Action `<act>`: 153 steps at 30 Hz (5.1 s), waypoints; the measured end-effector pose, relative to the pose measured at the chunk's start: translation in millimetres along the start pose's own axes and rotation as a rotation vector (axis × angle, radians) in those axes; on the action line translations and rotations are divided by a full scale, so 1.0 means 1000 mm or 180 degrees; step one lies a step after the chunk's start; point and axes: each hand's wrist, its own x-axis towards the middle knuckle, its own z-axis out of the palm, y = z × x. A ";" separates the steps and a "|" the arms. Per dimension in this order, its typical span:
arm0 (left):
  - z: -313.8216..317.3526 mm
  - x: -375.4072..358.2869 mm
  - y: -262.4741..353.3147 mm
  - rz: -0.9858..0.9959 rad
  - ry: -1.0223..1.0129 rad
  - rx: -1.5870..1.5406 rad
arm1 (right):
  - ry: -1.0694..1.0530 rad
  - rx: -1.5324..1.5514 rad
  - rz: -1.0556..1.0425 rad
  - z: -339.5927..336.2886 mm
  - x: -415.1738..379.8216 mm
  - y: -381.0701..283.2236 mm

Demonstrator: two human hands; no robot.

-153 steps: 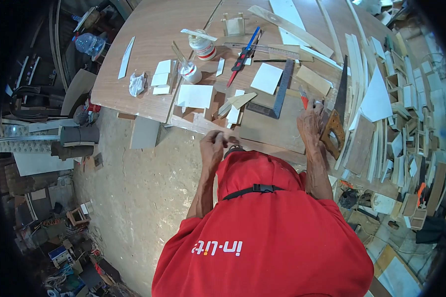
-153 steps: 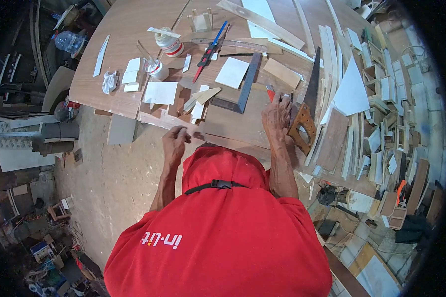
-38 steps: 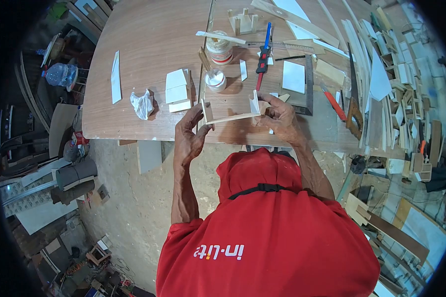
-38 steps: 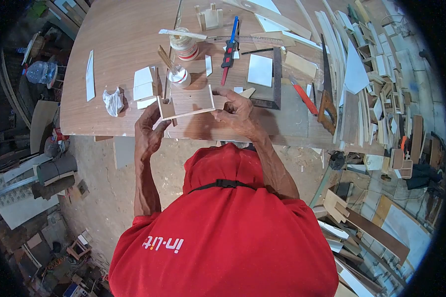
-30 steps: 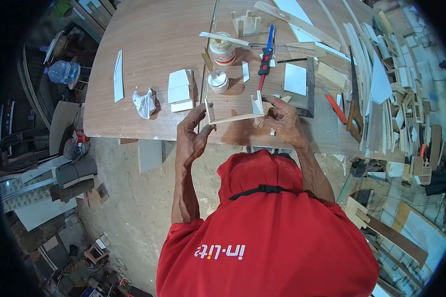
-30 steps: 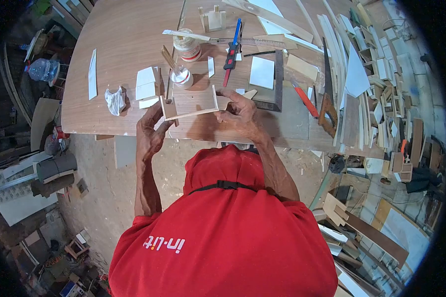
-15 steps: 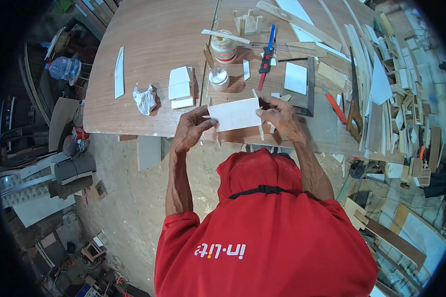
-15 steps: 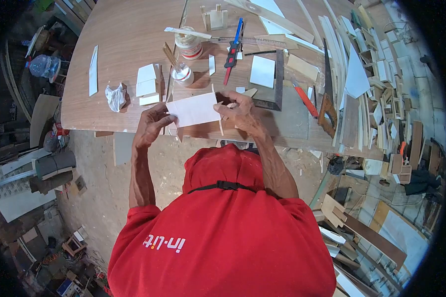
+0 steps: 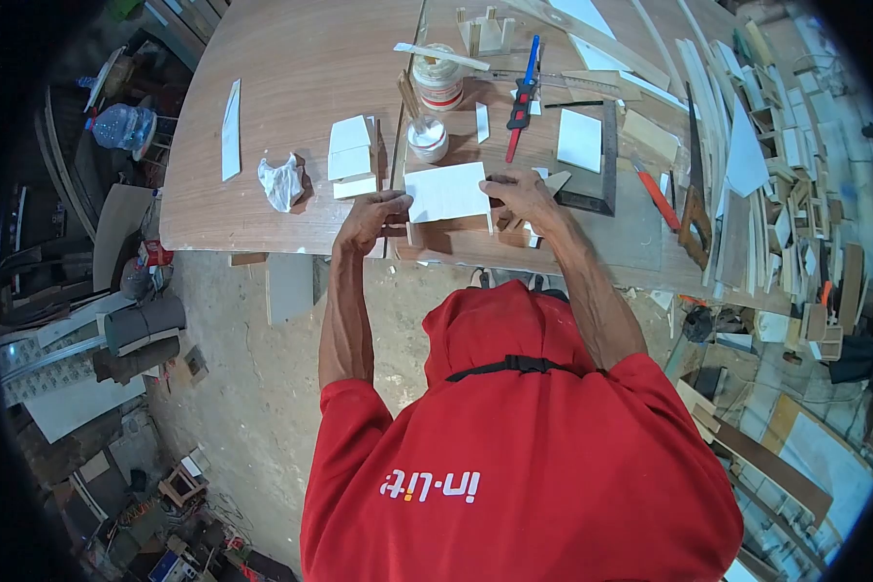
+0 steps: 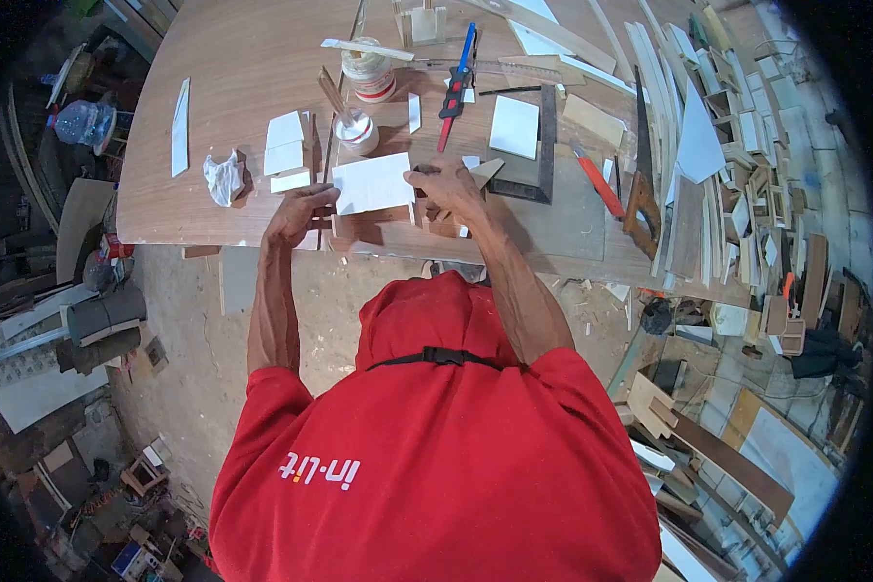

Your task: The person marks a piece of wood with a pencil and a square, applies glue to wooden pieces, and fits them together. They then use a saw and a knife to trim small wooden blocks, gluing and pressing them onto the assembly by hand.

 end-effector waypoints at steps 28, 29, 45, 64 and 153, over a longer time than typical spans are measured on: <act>0.009 0.013 0.001 0.0124 0.0401 0.0160 | -0.0072 -0.0364 0.0169 0.003 0.002 0.002; 0.010 0.014 0.002 0.0082 0.0439 0.0174 | -0.0069 -0.0360 0.0167 0.004 -0.001 -0.001; 0.009 0.012 0.001 0.0192 0.0452 0.0224 | 0.0009 -0.0647 -0.0005 0.002 0.013 0.019; -0.006 0.022 -0.032 0.0804 -0.0066 0.0047 | 0.0350 -0.0565 0.0007 0.001 0.005 0.022; 0.305 -0.028 0.026 0.2315 -0.0062 0.0785 | 0.1405 0.1027 -0.0602 -0.139 -0.115 0.068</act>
